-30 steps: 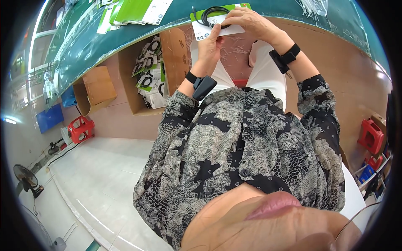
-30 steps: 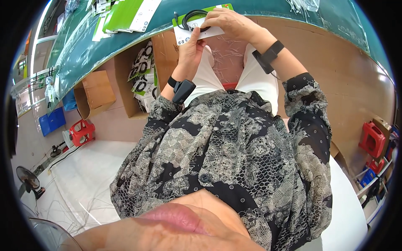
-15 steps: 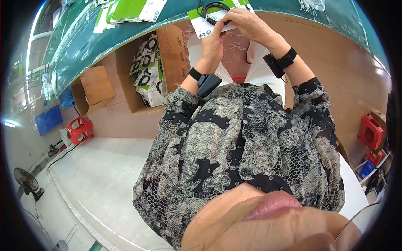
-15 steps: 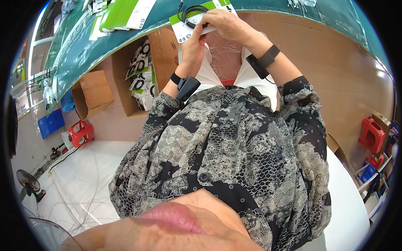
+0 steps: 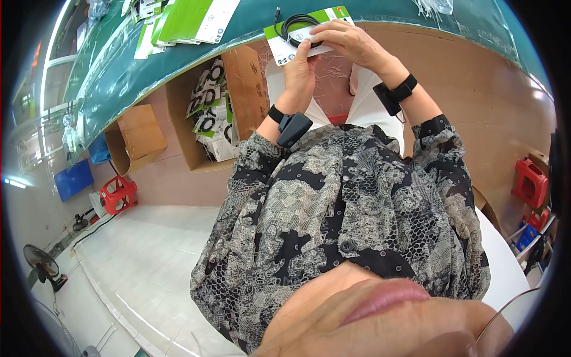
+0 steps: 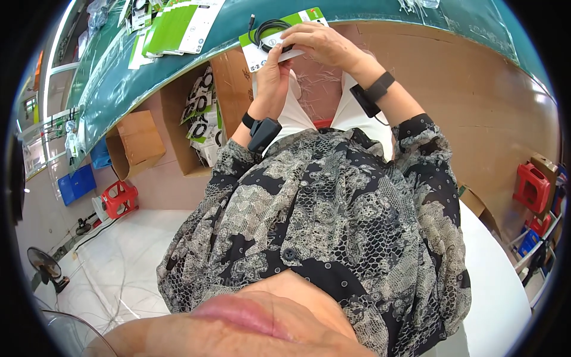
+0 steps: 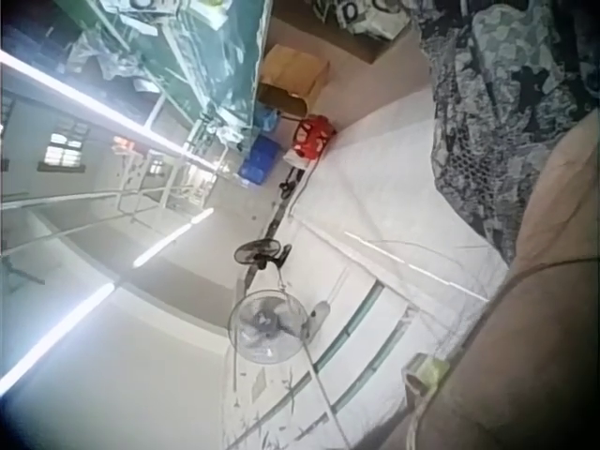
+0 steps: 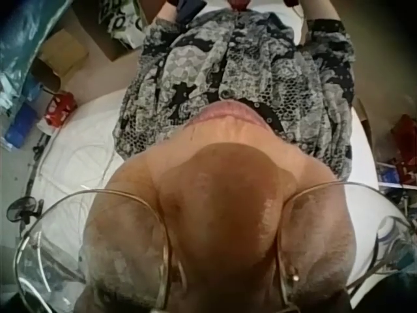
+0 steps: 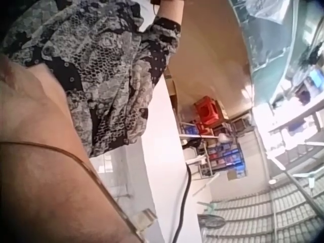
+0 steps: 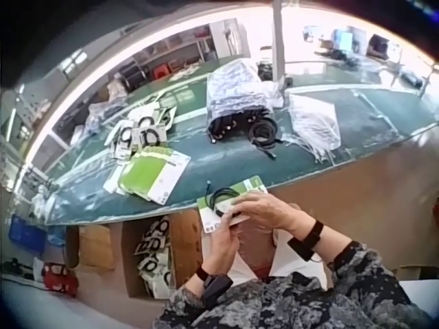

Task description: The person packages a cable by placing it onto a cardboard backing and threading a plastic tie through the holes to secure it. After turning the package over to pull the tie tight, they repeat the process with a second cable and backing.

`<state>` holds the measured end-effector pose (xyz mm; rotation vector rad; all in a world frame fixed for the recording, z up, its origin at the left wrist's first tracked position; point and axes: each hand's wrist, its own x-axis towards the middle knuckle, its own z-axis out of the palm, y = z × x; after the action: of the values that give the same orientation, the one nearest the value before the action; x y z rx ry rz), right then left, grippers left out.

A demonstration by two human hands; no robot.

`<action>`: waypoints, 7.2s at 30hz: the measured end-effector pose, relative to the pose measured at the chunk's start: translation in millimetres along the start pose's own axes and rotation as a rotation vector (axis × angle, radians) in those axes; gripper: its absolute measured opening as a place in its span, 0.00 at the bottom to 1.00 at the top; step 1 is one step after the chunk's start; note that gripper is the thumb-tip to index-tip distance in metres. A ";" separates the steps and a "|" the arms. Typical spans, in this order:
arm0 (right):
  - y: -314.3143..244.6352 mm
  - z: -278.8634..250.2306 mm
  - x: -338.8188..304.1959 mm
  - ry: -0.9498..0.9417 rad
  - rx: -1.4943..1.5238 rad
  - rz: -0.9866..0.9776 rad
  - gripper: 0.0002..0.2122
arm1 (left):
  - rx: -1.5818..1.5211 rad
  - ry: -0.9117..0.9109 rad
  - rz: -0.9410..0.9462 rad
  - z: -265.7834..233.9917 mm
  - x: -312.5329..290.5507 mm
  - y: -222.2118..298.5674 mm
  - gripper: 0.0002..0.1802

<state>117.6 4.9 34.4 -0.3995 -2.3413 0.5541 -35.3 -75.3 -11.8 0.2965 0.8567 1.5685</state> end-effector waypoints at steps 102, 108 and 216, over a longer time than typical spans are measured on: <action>-82.0 -63.3 -35.9 0.598 0.264 0.547 0.05 | -0.643 -0.341 -0.495 109.2 -14.5 41.8 0.12; -87.2 -63.3 -24.0 0.617 -0.092 0.413 0.05 | -0.622 -0.320 -0.477 119.3 -24.0 39.0 0.14; -98.1 -79.0 -5.4 0.264 -0.404 0.159 0.12 | -0.069 -0.384 0.102 103.0 -35.4 26.2 0.15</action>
<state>162.9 -60.0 132.6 -0.7993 -2.1674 0.0849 17.8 -71.5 86.8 0.5779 0.4941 1.5639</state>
